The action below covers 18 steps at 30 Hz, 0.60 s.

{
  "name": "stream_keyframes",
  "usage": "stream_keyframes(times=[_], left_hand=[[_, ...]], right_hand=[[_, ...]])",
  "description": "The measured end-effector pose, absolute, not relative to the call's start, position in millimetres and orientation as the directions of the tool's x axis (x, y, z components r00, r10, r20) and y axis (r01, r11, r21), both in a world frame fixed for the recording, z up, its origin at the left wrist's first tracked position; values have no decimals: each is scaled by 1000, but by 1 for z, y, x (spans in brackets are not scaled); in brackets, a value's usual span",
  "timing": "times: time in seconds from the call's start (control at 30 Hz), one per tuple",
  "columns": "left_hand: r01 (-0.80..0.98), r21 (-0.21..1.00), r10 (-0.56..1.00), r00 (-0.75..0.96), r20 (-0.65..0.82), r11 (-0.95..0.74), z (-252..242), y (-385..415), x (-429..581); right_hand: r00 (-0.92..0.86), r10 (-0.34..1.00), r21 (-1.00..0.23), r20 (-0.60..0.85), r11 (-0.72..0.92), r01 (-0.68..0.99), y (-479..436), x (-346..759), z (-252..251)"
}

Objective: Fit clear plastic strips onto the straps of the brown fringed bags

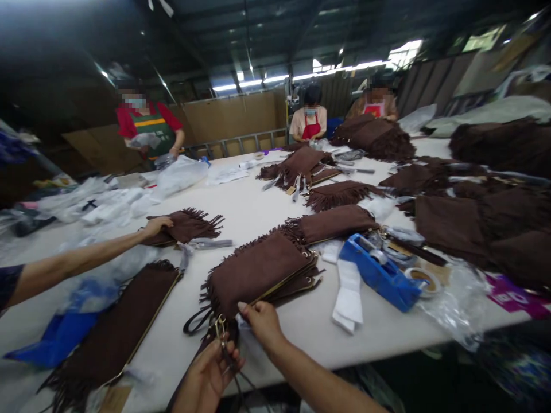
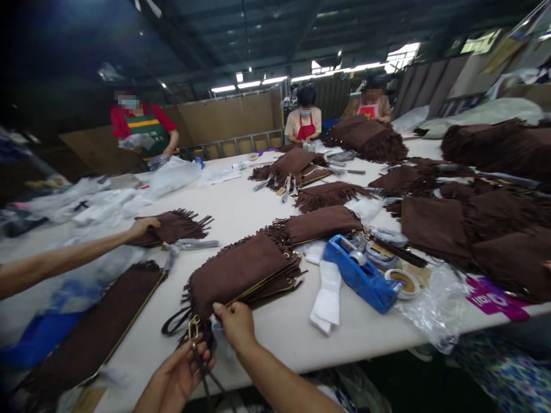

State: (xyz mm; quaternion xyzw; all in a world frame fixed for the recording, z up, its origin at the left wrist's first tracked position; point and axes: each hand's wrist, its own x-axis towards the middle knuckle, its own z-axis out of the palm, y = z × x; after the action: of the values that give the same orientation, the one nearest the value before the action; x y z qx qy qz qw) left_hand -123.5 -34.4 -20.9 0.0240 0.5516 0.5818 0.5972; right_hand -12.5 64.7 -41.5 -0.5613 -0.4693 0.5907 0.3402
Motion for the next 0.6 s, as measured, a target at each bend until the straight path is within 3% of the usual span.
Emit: stream_keyframes(times=[0.23, 0.37, 0.5, 0.6], left_hand=[[-660, 645, 725, -215, -654, 385, -18, -25, -128], [-642, 655, 714, -231, -661, 399, -17, -26, -129], [-670, 622, 752, -142, -644, 406, -34, -27, -132], [-697, 608, 764, -134, -632, 381, -52, -23, -135]], right_hand=[[-246, 923, -944, -296, -243, 225, 66, 3, -34], [-242, 968, -913, -63, 41, 406, 64, 86, -22], [-18, 999, -669, 32, 35, 743, 88, 181, -15], [-64, 984, -321, 169, 116, 940, 123, 213, -16]])
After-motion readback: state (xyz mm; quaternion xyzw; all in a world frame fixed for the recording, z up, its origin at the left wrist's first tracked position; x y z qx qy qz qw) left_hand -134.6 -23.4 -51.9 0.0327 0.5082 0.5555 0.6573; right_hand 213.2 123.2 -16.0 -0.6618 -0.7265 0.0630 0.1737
